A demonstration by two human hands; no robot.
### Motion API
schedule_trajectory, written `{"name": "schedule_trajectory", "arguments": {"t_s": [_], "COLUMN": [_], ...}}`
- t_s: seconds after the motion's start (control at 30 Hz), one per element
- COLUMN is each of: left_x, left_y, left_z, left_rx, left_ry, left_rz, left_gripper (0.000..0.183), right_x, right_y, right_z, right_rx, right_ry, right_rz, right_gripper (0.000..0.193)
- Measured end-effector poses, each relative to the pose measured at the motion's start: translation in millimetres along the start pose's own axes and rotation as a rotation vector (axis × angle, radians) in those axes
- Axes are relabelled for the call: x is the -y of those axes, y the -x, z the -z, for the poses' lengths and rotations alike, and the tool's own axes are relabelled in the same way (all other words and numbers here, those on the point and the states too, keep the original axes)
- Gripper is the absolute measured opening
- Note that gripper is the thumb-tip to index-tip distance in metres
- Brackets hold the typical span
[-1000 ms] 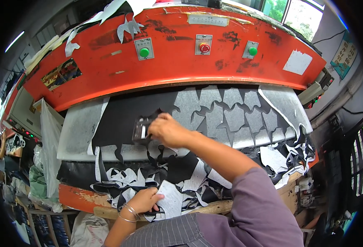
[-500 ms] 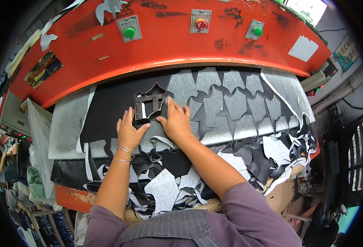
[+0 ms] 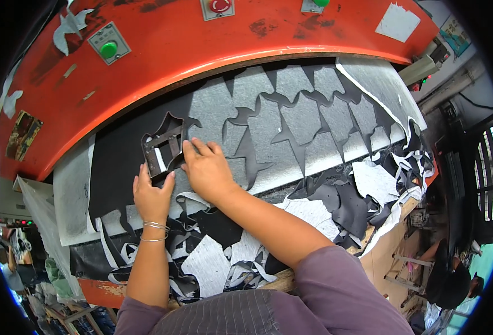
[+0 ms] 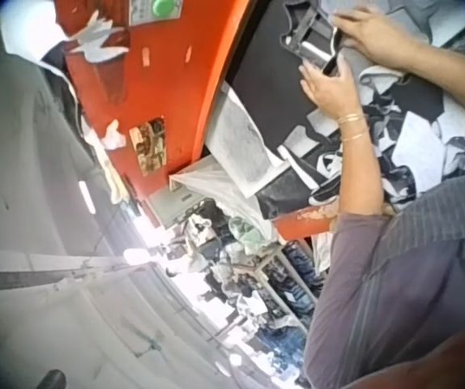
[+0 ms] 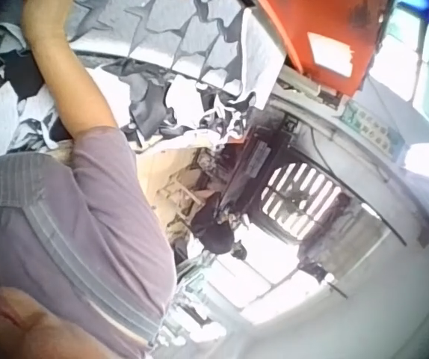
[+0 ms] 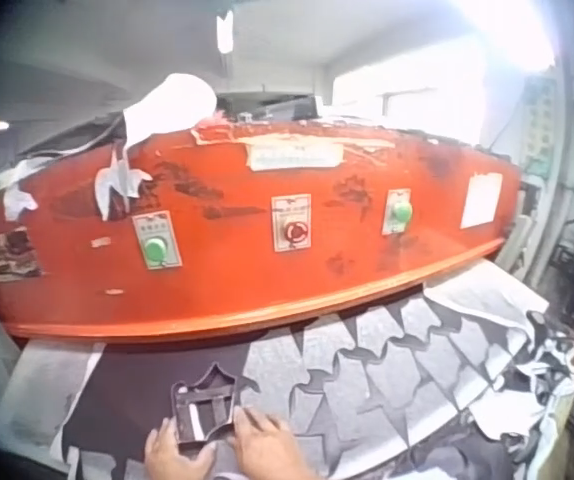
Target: Using a manual die cutting machine to cut leather/synthetic material components for shoe manufacturing.
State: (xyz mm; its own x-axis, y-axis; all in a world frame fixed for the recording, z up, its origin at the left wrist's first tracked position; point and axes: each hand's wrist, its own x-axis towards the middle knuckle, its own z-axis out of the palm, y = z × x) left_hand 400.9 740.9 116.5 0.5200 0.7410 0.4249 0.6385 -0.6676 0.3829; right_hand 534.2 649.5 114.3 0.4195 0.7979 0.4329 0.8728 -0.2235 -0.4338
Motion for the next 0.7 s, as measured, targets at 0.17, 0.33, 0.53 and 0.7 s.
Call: {"name": "schedule_trajectory", "arguments": {"t_s": [0.17,0.33,0.53,0.7], "left_x": [-3.0,2.3,-0.3,4.7], "left_y": [-4.2,0.7,8.0,7.0], "left_z": [-0.7,1.5,15.7,65.2], "left_rx": [0.033,0.031,0.035,-0.04], "left_ry": [0.054,0.049,0.046,0.392], "left_rz": [0.029,0.009,0.039,0.105], "left_gripper": [0.064,0.065,0.069,0.072], "right_x": [-5.7,-2.7,8.4,-35.4], "right_y": [-3.2,3.7,5.1,-22.1], "right_z": [-3.4,-2.8,9.0,93.5], "right_rx": [-0.012,-0.004,0.037,-0.371], "right_ry": [0.002,-0.004,0.009,-0.713], "right_rz": [0.018,0.008,0.006,-0.202], "right_gripper": [0.048,0.049,0.055,0.06]}}
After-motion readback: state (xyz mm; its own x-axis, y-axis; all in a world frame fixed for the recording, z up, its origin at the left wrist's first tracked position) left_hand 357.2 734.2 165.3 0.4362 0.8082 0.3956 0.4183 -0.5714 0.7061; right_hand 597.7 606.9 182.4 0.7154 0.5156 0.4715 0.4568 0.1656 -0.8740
